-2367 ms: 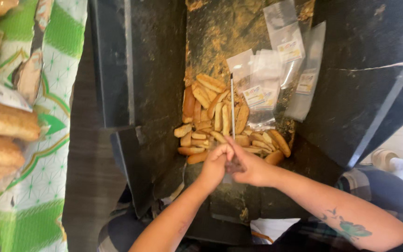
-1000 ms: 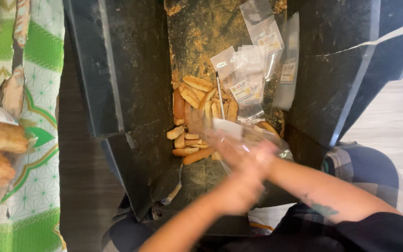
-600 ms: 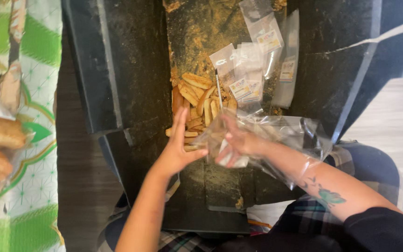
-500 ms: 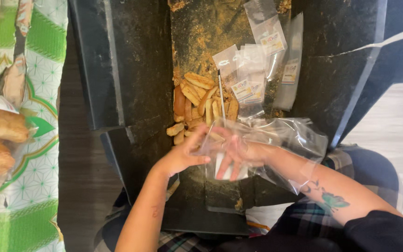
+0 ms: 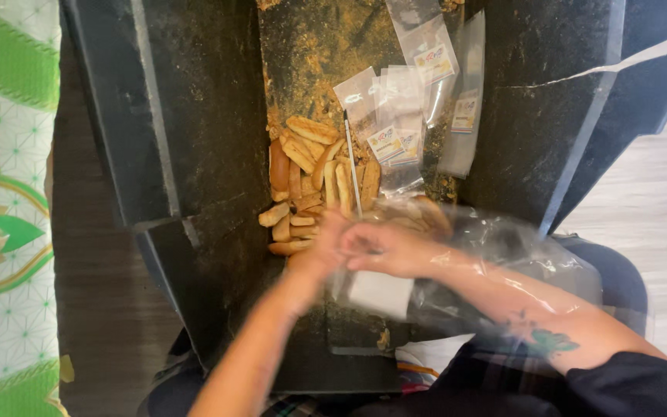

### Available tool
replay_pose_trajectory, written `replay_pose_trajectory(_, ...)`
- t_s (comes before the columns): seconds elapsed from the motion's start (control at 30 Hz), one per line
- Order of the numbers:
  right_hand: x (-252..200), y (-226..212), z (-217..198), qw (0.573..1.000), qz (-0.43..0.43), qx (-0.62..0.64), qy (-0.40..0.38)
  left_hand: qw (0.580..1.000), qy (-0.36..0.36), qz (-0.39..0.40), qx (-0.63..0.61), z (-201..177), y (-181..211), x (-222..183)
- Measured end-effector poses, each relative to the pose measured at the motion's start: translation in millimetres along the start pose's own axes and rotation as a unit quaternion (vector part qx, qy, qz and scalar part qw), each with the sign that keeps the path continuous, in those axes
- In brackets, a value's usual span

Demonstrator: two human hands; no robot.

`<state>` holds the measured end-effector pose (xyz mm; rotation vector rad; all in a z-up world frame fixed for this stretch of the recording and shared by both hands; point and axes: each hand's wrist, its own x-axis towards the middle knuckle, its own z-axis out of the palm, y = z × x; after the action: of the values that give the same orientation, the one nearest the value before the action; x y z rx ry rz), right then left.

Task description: The person packages individual pieces of sliced bread by hand into clear plastic bags, taking the bread from a large black bin and placing them into the bags one at a time.

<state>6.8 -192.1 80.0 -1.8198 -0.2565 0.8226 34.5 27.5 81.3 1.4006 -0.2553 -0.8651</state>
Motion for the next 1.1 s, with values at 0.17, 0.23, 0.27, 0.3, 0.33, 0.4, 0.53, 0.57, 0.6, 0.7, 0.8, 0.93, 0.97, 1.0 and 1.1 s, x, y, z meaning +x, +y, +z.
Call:
replay_pose_trajectory(0.17,3.8,-6.5,7.8,0.997,0.073,0.028,-0.016,0.981,-0.143,-0.129,0.010,-5.7,7.4,-6.6)
replay_pose_trajectory(0.23,-2.8,-16.5,2.9,0.990,0.051,0.122,-0.042,0.944,-0.205,-0.109,-0.233,-25.5,12.5,-9.8)
replay_pose_trajectory(0.27,-5.3,-21.4,1.4,0.983,0.041,0.169,-0.055,0.902,-0.232,-0.097,-0.350,-30.6,13.5,-10.2)
replay_pose_trajectory(0.3,-7.1,-25.4,1.3,0.986,0.023,0.144,-0.076,0.910,-0.224,-0.119,-0.327,-32.6,14.0,-9.8)
replay_pose_trajectory(0.33,-8.9,-28.4,2.4,0.988,0.005,0.118,-0.097,0.918,-0.216,-0.141,-0.302,-33.5,14.4,-9.0)
replay_pose_trajectory(0.4,-8.7,-30.9,4.3,0.995,-0.026,0.056,-0.077,0.935,-0.219,-0.130,-0.246,-26.3,12.8,-5.8)
replay_pose_trajectory(0.53,-0.6,-19.5,7.9,0.997,0.067,-0.029,0.023,0.983,-0.176,0.039,-0.025,0.9,-2.0,-4.9)
replay_pose_trajectory(0.57,1.3,-14.2,7.2,0.991,0.125,-0.035,0.034,0.984,-0.144,0.091,0.054,5.4,-6.6,-4.3)
replay_pose_trajectory(0.6,2.5,-8.9,7.2,0.996,0.060,-0.048,0.040,0.989,-0.123,0.077,0.018,8.5,-10.8,-3.8)
replay_pose_trajectory(0.7,3.1,3.8,10.0,0.992,-0.060,-0.103,0.042,0.995,-0.069,0.074,0.008,9.6,-16.4,1.3)
replay_pose_trajectory(0.8,0.1,9.7,20.4,0.998,-0.047,-0.036,0.018,0.995,-0.038,0.073,0.054,2.4,-11.0,9.0)
replay_pose_trajectory(0.93,1.0,6.2,29.7,0.983,0.001,0.171,0.066,0.985,-0.053,-0.028,-0.160,10.9,-3.7,9.3)
replay_pose_trajectory(0.97,3.0,3.6,30.0,0.982,0.031,0.160,0.099,0.979,-0.071,-0.032,-0.186,16.3,-3.3,7.9)
replay_pose_trajectory(1.0,4.5,0.8,29.4,0.990,0.044,0.078,0.109,0.984,-0.071,-0.019,-0.163,20.6,-3.3,5.5)
replay_pose_trajectory(1.1,5.6,-5.9,28.0,0.987,0.053,-0.099,0.118,0.996,-0.067,0.023,-0.057,27.1,-5.3,2.8)
